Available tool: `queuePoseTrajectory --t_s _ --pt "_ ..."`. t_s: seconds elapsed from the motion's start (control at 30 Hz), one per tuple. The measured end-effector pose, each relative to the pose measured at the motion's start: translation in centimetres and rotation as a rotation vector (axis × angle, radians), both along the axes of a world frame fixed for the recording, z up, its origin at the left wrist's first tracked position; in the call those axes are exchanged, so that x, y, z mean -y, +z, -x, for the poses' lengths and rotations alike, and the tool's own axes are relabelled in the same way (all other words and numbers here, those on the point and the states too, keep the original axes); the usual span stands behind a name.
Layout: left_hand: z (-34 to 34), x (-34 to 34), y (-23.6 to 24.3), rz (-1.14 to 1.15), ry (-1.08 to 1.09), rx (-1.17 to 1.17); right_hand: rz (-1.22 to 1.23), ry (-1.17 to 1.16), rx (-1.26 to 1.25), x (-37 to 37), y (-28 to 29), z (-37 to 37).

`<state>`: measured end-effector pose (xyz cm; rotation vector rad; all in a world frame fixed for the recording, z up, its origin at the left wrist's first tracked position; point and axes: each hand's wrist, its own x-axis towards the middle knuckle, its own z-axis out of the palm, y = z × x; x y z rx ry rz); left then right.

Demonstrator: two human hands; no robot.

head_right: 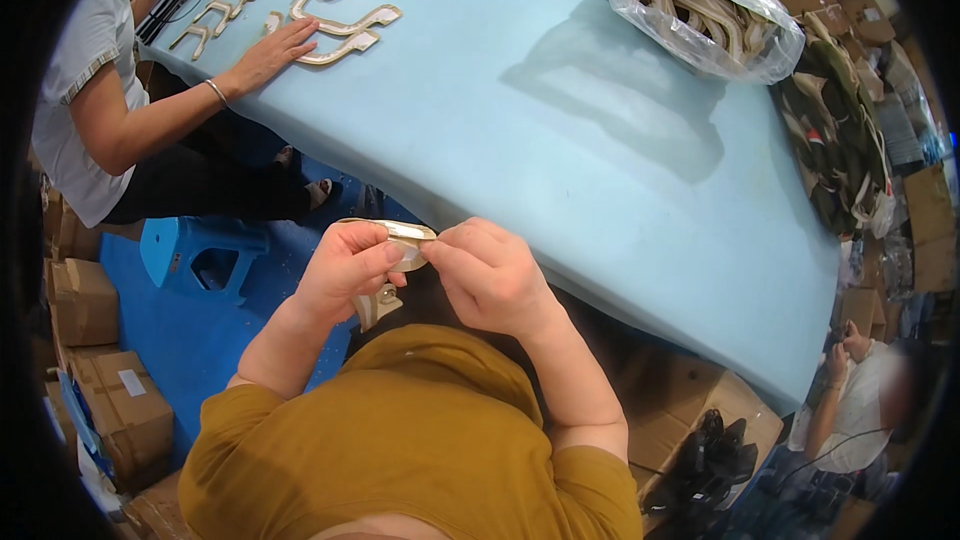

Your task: Trimming and sorting leather bag handles or components in a workshop.

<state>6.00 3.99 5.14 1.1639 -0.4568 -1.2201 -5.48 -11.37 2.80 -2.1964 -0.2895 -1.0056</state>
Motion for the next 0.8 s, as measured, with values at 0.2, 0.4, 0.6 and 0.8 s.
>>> queuePoseTrajectory --t_s 0.2,0.4,0.6,0.8 --pt "0.6 0.7 -0.4 0.003 0.062 0.097 0.006 -0.025 0.016 -0.1 -0.1 0.0" --pt "0.4 0.8 -1.0 0.049 0.100 0.283 -0.095 -0.058 -0.040 -0.5 -0.1 0.1" --pt "0.5 0.7 -1.8 0.216 0.201 0.562 -0.663 0.073 -0.371 -1.4 -1.3 0.9" --pt "0.3 0.7 -2.7 0.289 0.126 0.619 -0.638 0.086 -0.384 -1.2 -1.0 0.7"
